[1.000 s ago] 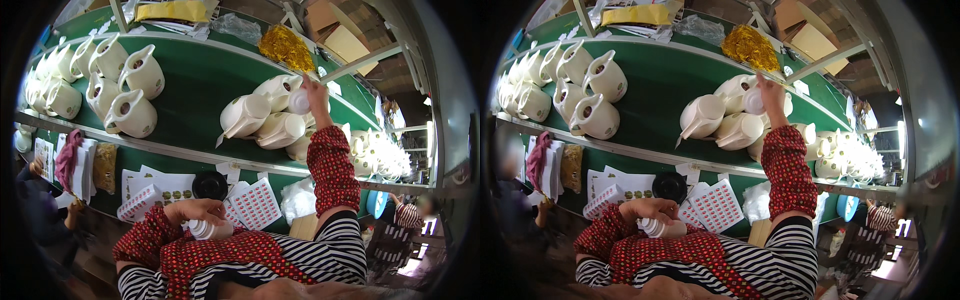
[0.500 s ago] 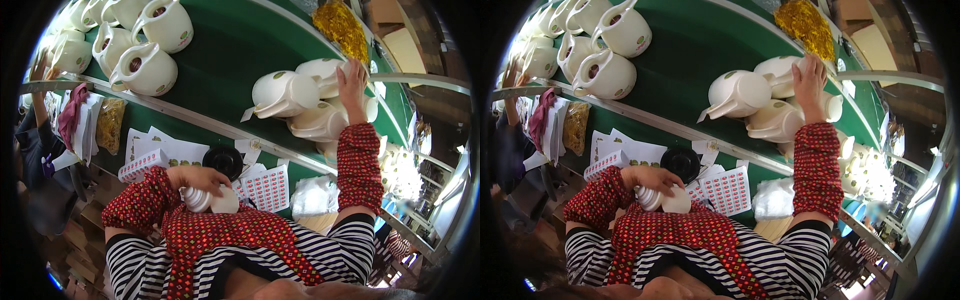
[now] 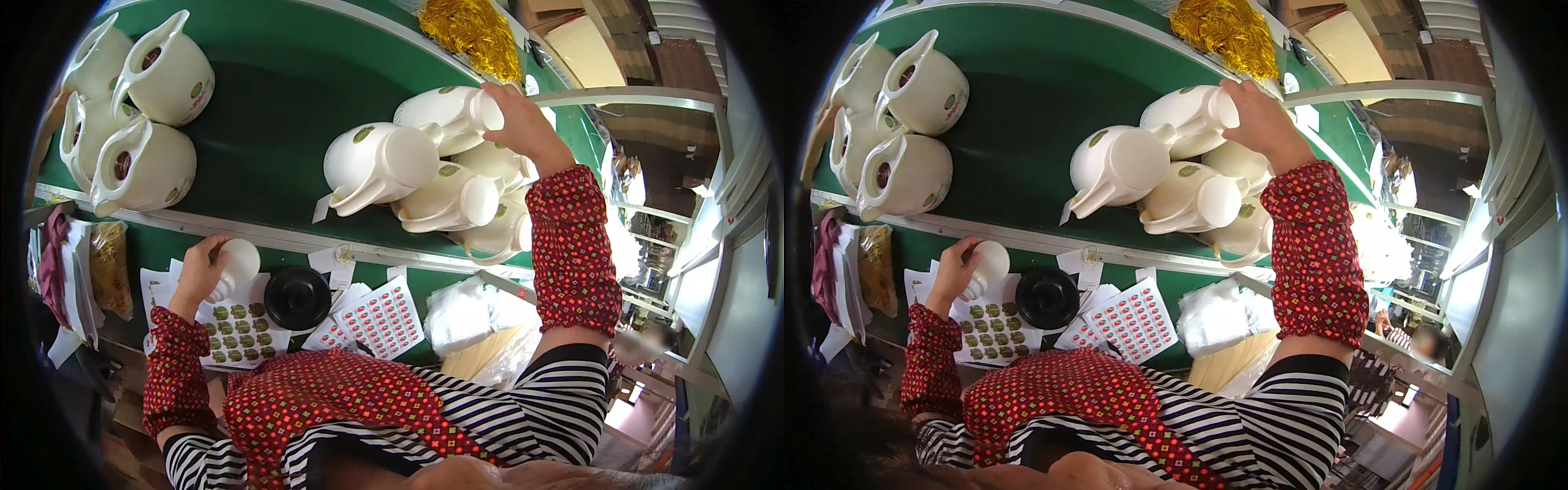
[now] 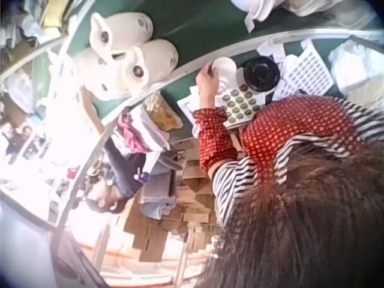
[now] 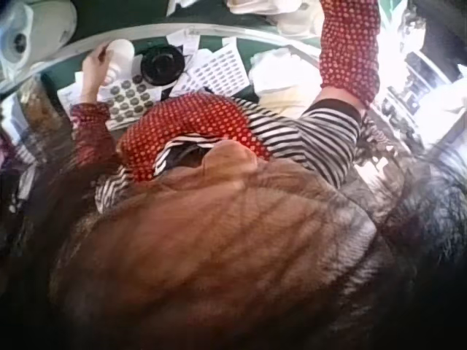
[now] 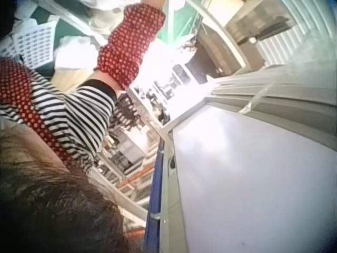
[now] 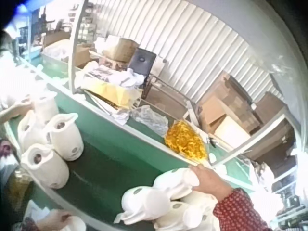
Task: The person assembles white ceramic pitchers on a green workbench by placing lids on the bodies and applying decorative stickers to the sides. They handle the pitchers one at a time, retrieve lids from a blue basin, and place stickers from sheets onto each finished unit.
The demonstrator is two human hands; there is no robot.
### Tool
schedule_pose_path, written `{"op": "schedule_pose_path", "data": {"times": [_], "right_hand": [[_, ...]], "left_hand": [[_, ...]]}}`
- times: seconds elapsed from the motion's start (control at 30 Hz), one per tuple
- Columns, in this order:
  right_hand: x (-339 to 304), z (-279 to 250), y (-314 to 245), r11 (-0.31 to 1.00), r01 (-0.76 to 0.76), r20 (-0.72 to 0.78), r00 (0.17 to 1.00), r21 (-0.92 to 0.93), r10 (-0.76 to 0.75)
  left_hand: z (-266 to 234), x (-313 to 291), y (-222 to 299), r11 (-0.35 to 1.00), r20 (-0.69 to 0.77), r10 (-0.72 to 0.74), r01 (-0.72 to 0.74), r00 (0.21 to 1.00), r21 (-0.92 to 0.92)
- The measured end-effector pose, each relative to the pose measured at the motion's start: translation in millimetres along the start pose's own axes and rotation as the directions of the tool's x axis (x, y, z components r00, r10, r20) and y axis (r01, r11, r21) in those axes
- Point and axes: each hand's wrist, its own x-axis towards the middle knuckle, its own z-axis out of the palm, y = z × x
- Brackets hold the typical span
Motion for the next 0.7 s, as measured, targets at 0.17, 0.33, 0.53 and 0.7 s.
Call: {"op": "schedule_pose_path", "data": {"times": [0.17, 0.33, 0.53, 0.7], "right_hand": [[0.2, -2.2, 4.0, 0.989, 0.141, 0.013, 0.990, 0.046, -0.142], [-2.4, 5.7, 14.3, 0.945, 0.266, 0.037, 0.964, -0.188, -0.264], [-1.9, -21.1, -6.5, 0.998, 0.059, 0.176, 0.982, 0.025, -0.063], [6.1, -24.2, -16.8, 0.981, -0.128, 0.145, 0.978, -0.147, 0.150]], "left_hand": [[6.0, 2.7, 7.3, 0.973, -0.167, 0.135, -0.098, 0.977, 0.210], [24.3, 31.9, 101.3, 0.951, -0.263, 0.288, -0.242, 0.921, 0.194], [68.2, 87.0, 264.0, 0.672, -0.141, 0.740, -0.727, 0.657, 0.139], [116.3, 143.3, 303.2, 0.551, 0.095, 0.773, -0.738, 0.627, 0.389]]}}
